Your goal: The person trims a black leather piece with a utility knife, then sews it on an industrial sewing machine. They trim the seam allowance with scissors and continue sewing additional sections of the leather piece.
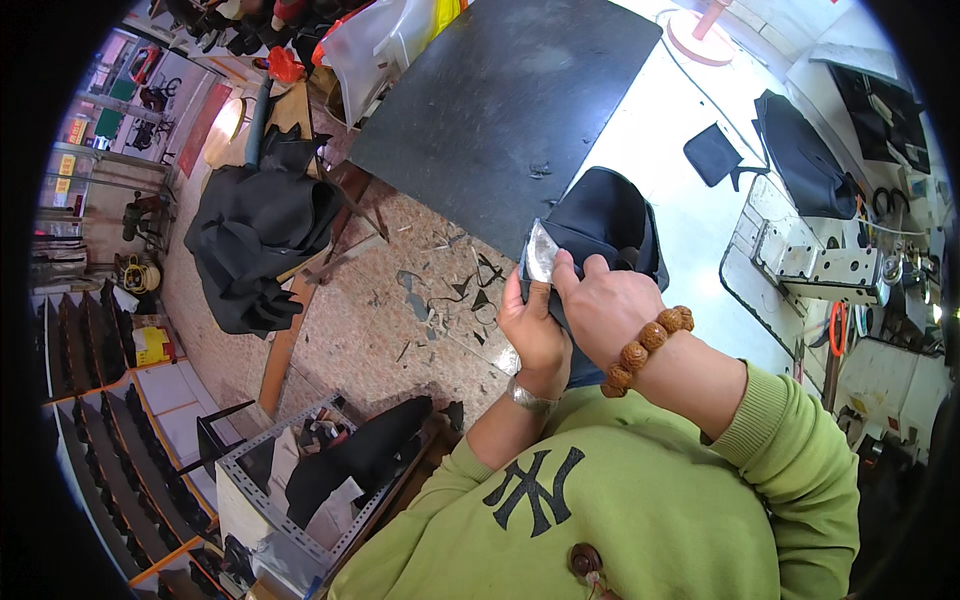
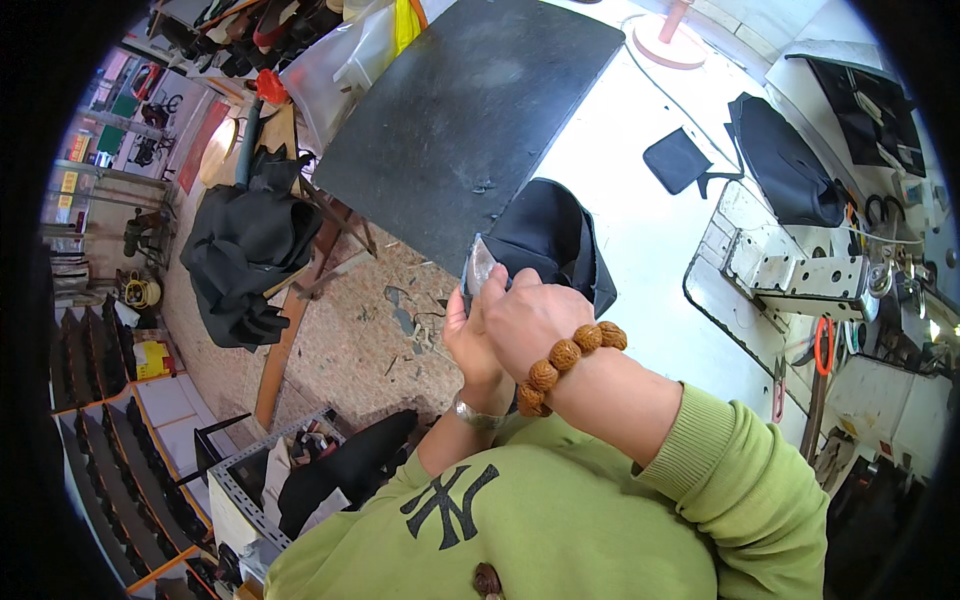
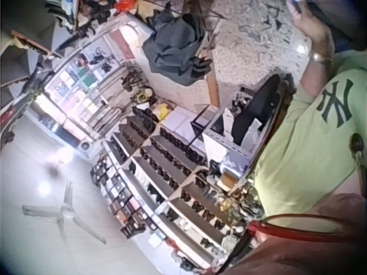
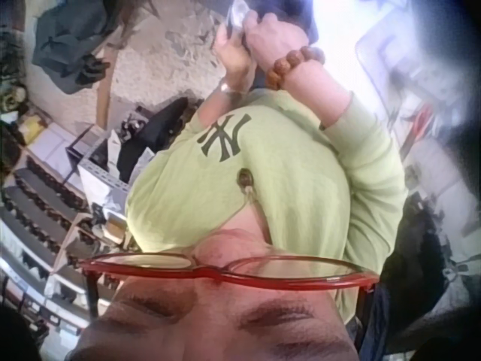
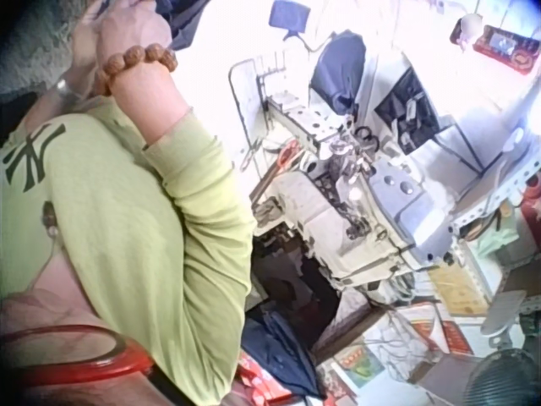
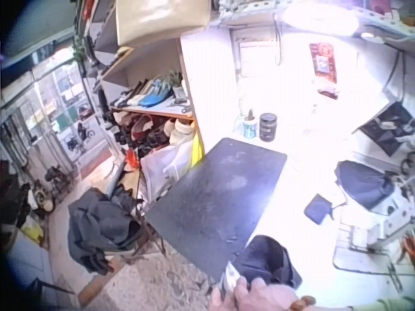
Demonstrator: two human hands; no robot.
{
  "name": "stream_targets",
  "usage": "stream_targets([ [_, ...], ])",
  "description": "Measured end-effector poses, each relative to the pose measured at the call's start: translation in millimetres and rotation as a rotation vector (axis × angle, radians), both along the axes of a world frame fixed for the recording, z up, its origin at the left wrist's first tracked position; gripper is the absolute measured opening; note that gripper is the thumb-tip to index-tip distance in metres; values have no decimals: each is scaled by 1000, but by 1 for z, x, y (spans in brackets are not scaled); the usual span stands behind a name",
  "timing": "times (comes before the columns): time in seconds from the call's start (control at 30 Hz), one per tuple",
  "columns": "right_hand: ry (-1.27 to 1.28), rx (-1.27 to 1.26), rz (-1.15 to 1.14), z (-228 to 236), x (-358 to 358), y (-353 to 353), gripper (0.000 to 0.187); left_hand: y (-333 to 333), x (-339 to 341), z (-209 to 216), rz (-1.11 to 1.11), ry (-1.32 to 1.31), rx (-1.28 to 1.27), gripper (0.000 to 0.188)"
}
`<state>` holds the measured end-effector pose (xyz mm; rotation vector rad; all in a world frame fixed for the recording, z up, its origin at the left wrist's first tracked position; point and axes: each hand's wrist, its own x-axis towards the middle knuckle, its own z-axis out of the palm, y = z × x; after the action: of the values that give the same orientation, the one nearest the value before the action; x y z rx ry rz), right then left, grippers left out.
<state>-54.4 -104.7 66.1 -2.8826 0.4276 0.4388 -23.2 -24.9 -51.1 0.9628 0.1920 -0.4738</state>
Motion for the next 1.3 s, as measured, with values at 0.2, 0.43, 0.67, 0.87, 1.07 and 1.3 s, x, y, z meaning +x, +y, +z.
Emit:
stream_targets([
  [0.2,-16,-61,-43,1,35,-18,44,-4,-2,7,62,52,-76,21],
  [0.43,-55,-33,-5,8,-3,-7,44,1,0,-3,39,-49,-11,24],
  [0.67,7,-46,56,8,-8,6,49,2,1,-9,32,-43,39,26],
  [0.87,-50,-91,-12,0,22,3,41,2,-2,-3,44,19,-65,23],
  [1.07,-125,-26,-75,6,3,-11,40,1,3,1,39,-21,-93,23],
  [1.3,-108,-85,-37,2,11,-5,41,4,2,-2,18,30,-35,23],
])
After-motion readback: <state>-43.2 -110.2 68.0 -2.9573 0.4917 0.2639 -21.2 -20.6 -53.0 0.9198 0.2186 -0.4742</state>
